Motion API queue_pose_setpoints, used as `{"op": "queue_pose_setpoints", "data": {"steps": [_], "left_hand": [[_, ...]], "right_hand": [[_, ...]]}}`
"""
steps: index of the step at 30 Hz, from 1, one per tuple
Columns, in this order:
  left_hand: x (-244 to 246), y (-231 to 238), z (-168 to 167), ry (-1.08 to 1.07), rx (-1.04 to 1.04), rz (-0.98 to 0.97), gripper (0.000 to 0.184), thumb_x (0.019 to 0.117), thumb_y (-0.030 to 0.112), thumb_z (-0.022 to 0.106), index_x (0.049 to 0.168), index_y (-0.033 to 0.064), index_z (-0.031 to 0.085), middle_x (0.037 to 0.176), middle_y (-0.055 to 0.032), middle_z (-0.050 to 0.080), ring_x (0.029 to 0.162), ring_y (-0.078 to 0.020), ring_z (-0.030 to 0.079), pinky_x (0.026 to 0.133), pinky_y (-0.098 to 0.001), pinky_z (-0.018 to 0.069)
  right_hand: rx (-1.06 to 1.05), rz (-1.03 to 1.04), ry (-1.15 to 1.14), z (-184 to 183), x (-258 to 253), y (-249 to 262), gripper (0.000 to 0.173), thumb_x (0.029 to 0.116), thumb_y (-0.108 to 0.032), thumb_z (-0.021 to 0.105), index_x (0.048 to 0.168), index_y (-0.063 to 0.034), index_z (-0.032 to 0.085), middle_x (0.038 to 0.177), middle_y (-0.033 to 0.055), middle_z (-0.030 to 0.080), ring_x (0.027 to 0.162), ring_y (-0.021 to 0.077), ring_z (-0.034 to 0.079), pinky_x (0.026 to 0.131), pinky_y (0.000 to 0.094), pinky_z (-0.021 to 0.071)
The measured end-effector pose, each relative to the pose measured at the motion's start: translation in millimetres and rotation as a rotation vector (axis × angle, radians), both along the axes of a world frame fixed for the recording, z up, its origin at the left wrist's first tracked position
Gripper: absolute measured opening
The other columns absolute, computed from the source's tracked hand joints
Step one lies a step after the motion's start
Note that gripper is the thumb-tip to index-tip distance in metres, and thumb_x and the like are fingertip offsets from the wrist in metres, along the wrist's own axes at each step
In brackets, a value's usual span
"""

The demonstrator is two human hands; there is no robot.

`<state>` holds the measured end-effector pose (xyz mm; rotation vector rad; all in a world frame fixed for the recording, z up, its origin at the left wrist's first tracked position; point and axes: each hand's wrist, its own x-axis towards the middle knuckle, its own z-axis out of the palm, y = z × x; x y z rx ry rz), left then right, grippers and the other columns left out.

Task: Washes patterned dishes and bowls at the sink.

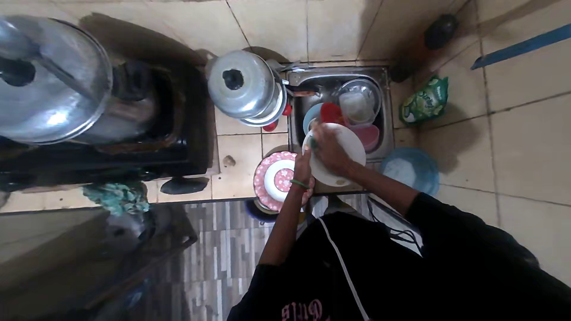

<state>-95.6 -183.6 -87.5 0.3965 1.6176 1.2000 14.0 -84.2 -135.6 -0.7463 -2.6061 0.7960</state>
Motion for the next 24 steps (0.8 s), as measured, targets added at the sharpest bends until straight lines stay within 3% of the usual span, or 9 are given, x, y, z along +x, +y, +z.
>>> {"op": "queue_pose_setpoints", "data": {"steps": [2,4,8,10,12,15,18,21,24], "left_hand": [[-3.6,-4.9,-1.1,-0.005,-0.01,-0.017,0.049,0.1121,0.038,0.029,0.139,0.0036,0.051,0.119,-0.0116,0.064,0.103,-0.0121,0.061,0.092,-0.036,0.0524],[-3.1,-5.4,-3.7,-0.025,0.002,0.021,0.046,0.1125,0.033,0.03,0.138,0.0007,0.05,0.117,-0.0116,0.064,0.1,-0.0107,0.063,0.09,-0.0342,0.0544],[-5.4,-1.7,-4.6,-0.052,0.037,0.036,0.046,0.1124,0.033,0.029,0.138,0.0015,0.051,0.115,-0.0098,0.065,0.099,-0.0089,0.063,0.09,-0.0326,0.0546],[-8.1,-3.6,-7.0,-0.065,0.059,0.01,0.046,0.1119,0.035,0.029,0.138,0.0036,0.051,0.116,-0.0076,0.065,0.101,-0.008,0.063,0.091,-0.0325,0.0541],[-8.4,-5.3,-5.5,-0.038,0.037,0.018,0.047,0.1121,0.034,0.03,0.141,0.0032,0.049,0.119,-0.0095,0.064,0.102,-0.0088,0.062,0.092,-0.0326,0.0541],[-13.2,-2.0,2.7,0.048,-0.032,0.11,0.051,0.1123,0.037,0.03,0.146,0.0022,0.045,0.131,-0.0174,0.06,0.114,-0.0181,0.06,0.1,-0.0406,0.0504],[-17.4,10.8,6.8,0.094,-0.046,0.231,0.052,0.1131,0.033,0.027,0.148,-0.0029,0.042,0.135,-0.0226,0.057,0.118,-0.0203,0.059,0.103,-0.0391,0.0479],[-6.7,10.5,-0.5,0.086,-0.041,0.203,0.053,0.1127,0.039,0.023,0.14,0.0009,0.048,0.121,-0.0149,0.061,0.105,-0.0154,0.059,0.093,-0.0376,0.0501],[-1.0,10.1,-6.5,0.016,0.046,0.168,0.052,0.113,0.032,0.023,0.143,-0.0041,0.046,0.13,-0.0186,0.06,0.114,-0.0164,0.059,0.102,-0.0379,0.0481]], "right_hand": [[-0.032,0.152,0.049,2.1,-1.0,-3.2,0.048,0.1021,-0.015,0.048,0.147,0.003,0.051,0.157,0.0184,0.046,0.15,0.0343,0.038,0.124,0.0513,0.0272],[0.084,0.066,0.002,-8.3,3.8,10.4,0.047,0.1054,-0.021,0.049,0.148,-0.0028,0.052,0.157,0.0136,0.048,0.149,0.0328,0.04,0.122,0.0525,0.0301],[0.014,0.063,0.015,-0.4,-3.0,1.7,0.051,0.104,-0.021,0.05,0.149,0.0033,0.048,0.158,0.0201,0.044,0.151,0.0387,0.034,0.124,0.0552,0.0251],[-0.022,0.199,0.034,1.2,-3.0,6.7,0.049,0.1023,-0.02,0.053,0.148,-0.0019,0.052,0.157,0.0153,0.047,0.15,0.0351,0.036,0.125,0.0517,0.0259],[0.08,0.083,-0.071,-1.0,5.1,24.2,0.049,0.1054,-0.025,0.05,0.151,-0.0082,0.05,0.159,0.0119,0.046,0.151,0.0359,0.035,0.123,0.0554,0.0266],[0.069,-0.162,-0.25,5.9,15.8,18.2,0.057,0.1005,-0.021,0.056,0.154,-0.0064,0.045,0.161,0.0202,0.039,0.15,0.0471,0.03,0.119,0.0657,0.0265],[-0.24,-0.051,-0.347,42.6,18.1,-26.0,0.058,0.1026,-0.02,0.056,0.155,-0.0001,0.04,0.161,0.0292,0.033,0.15,0.0515,0.027,0.118,0.0688,0.0252],[-0.423,0.11,-0.156,40.0,-11.7,-41.0,0.06,0.1043,-0.017,0.055,0.157,0.0034,0.034,0.163,0.0277,0.03,0.151,0.0434,0.031,0.119,0.0605,0.0313],[-0.161,0.094,-0.038,14.8,-24.9,-9.5,0.053,0.1055,-0.022,0.048,0.154,-0.003,0.043,0.163,0.0218,0.034,0.153,0.0389,0.03,0.122,0.0575,0.0277]]}}
